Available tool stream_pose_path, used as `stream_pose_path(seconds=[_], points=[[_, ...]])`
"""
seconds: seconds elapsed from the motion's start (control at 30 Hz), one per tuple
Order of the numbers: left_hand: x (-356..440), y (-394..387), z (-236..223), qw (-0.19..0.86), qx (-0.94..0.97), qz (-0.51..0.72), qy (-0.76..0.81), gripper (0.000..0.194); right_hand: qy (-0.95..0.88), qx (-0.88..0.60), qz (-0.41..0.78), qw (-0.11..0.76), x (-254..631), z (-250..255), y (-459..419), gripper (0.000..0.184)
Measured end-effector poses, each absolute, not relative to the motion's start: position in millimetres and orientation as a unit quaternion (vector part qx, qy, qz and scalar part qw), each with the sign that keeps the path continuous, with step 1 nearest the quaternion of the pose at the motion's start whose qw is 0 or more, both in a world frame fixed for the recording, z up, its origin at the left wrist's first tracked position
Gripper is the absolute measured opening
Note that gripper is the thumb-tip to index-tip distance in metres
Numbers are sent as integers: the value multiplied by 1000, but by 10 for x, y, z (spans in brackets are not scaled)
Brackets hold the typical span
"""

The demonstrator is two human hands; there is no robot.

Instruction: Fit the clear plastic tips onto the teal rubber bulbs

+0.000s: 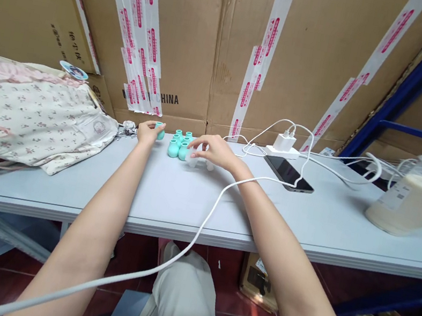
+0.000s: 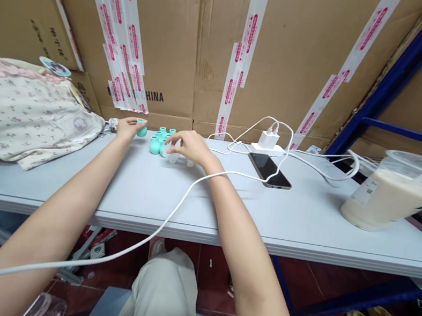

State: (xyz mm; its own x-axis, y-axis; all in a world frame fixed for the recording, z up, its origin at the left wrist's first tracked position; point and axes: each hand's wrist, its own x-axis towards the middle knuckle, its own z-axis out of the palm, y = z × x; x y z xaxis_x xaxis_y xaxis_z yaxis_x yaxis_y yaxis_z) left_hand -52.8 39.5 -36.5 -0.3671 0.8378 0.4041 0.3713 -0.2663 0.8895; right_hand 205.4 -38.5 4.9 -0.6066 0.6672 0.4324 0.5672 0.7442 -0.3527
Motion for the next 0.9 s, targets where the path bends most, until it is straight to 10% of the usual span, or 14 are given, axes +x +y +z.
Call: stream_pose_path(seconds=[0.57, 0.9], points=[[-490, 527, -614, 145, 522, 542, 643, 26, -937, -306, -11, 167, 2006, -84, -338, 26], [-474, 465, -598, 132, 532, 475, 688, 29, -913, -305, 90, 257, 2005, -24, -363, 24]])
